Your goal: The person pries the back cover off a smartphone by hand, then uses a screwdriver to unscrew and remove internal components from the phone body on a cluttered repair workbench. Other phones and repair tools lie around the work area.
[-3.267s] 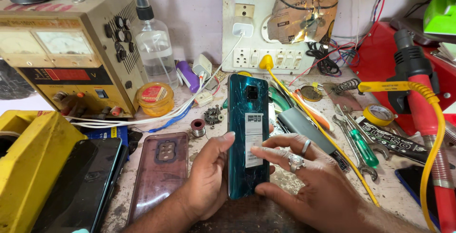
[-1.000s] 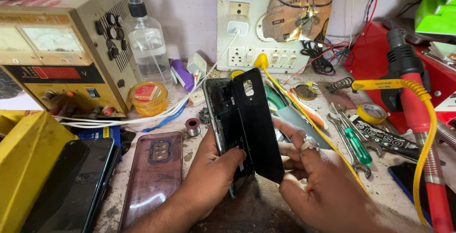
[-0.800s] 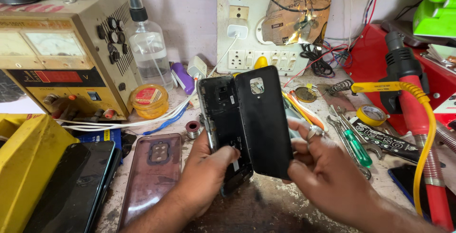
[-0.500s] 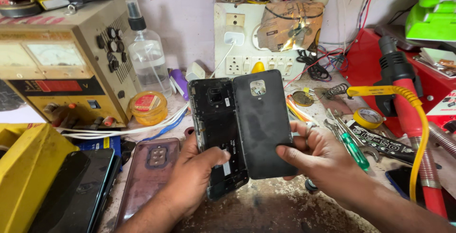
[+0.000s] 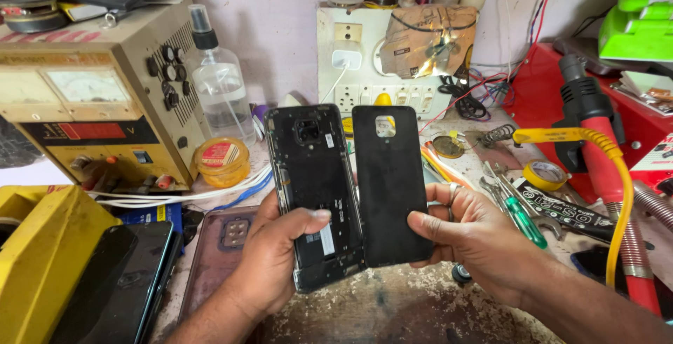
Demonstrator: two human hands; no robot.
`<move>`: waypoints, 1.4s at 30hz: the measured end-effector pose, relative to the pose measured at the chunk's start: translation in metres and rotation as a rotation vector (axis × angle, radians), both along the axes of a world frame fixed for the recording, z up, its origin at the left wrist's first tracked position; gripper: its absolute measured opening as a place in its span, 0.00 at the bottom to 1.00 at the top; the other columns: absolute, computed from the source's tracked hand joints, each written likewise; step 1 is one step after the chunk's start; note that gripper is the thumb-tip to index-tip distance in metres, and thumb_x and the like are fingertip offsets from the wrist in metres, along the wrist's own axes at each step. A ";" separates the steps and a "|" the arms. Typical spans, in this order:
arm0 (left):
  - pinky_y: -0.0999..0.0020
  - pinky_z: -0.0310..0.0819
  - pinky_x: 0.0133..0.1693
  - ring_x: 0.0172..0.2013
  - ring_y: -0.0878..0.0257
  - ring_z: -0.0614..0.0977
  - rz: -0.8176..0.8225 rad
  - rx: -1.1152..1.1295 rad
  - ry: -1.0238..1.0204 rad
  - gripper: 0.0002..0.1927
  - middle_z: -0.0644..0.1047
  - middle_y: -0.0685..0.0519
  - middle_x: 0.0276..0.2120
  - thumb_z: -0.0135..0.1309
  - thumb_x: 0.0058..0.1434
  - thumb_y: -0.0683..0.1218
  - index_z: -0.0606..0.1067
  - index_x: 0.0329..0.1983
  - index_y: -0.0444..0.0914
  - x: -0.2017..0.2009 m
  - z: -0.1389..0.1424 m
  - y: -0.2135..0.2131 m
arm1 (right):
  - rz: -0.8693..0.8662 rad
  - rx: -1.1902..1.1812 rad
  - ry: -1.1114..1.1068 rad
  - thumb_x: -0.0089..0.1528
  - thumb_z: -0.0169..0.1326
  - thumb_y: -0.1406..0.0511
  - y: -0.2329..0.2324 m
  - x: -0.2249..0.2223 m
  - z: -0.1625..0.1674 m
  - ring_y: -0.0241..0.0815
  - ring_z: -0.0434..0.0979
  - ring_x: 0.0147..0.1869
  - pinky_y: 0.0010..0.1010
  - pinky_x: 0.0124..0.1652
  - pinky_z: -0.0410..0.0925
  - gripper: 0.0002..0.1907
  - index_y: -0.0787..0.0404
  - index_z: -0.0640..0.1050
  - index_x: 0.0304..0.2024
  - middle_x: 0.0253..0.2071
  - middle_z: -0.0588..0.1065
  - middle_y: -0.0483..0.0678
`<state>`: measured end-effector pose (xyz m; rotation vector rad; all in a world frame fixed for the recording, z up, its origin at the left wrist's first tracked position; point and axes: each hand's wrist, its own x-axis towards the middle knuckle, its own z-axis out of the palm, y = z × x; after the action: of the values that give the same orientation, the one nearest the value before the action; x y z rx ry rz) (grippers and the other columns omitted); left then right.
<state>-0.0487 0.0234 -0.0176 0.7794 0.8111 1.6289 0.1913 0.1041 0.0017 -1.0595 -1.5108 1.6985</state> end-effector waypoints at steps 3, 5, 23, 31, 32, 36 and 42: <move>0.54 0.83 0.41 0.40 0.56 0.85 0.048 -0.024 -0.030 0.28 0.82 0.46 0.42 0.49 0.48 0.36 0.71 0.56 0.40 0.001 0.013 -0.004 | -0.057 0.011 -0.007 0.60 0.57 0.64 0.005 0.001 -0.002 0.35 0.82 0.33 0.32 0.33 0.77 0.16 0.61 0.79 0.50 0.36 0.83 0.47; 0.51 0.85 0.41 0.42 0.53 0.85 0.078 0.025 -0.016 0.29 0.82 0.44 0.45 0.46 0.48 0.37 0.71 0.57 0.39 -0.007 0.025 -0.006 | -0.116 0.073 0.037 0.62 0.56 0.64 0.013 0.003 0.001 0.35 0.81 0.34 0.31 0.33 0.77 0.15 0.62 0.77 0.50 0.37 0.82 0.46; 0.51 0.81 0.49 0.48 0.49 0.84 0.046 0.265 -0.128 0.29 0.80 0.40 0.49 0.45 0.65 0.54 0.72 0.59 0.27 -0.055 0.065 -0.034 | 0.528 -0.163 -0.046 0.63 0.61 0.61 -0.052 -0.049 -0.002 0.33 0.80 0.39 0.23 0.32 0.73 0.33 0.55 0.63 0.67 0.43 0.82 0.46; 0.49 0.82 0.48 0.50 0.48 0.83 0.015 0.208 -0.123 0.28 0.80 0.42 0.51 0.40 0.67 0.56 0.70 0.62 0.32 -0.034 0.051 -0.024 | 0.523 0.244 -0.230 0.64 0.59 0.64 -0.056 -0.088 -0.025 0.35 0.78 0.55 0.28 0.52 0.74 0.32 0.57 0.66 0.69 0.55 0.77 0.48; 0.49 0.82 0.48 0.51 0.49 0.83 0.010 0.221 -0.114 0.29 0.80 0.43 0.52 0.40 0.68 0.57 0.70 0.62 0.33 -0.033 0.047 -0.022 | 0.473 0.311 -0.381 0.63 0.59 0.64 -0.054 -0.080 -0.026 0.34 0.79 0.54 0.28 0.51 0.74 0.30 0.56 0.69 0.68 0.52 0.80 0.49; 0.52 0.78 0.53 0.55 0.50 0.81 0.028 0.183 0.050 0.33 0.78 0.42 0.54 0.38 0.70 0.62 0.69 0.65 0.32 -0.019 0.023 -0.010 | 0.267 0.282 -0.008 0.62 0.54 0.65 -0.036 -0.047 -0.009 0.39 0.80 0.54 0.33 0.51 0.75 0.30 0.62 0.67 0.67 0.57 0.77 0.50; 0.59 0.57 0.68 0.69 0.54 0.67 -0.019 0.314 0.650 0.40 0.68 0.41 0.67 0.35 0.74 0.66 0.48 0.76 0.34 0.017 -0.002 -0.016 | 0.302 0.769 -0.224 0.54 0.68 0.60 -0.034 -0.040 0.003 0.40 0.75 0.60 0.34 0.57 0.70 0.44 0.61 0.63 0.69 0.60 0.74 0.48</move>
<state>-0.0313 0.0072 -0.0197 1.5834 0.9957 1.5116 0.1517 0.0698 0.0051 -0.6315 -2.2920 1.0047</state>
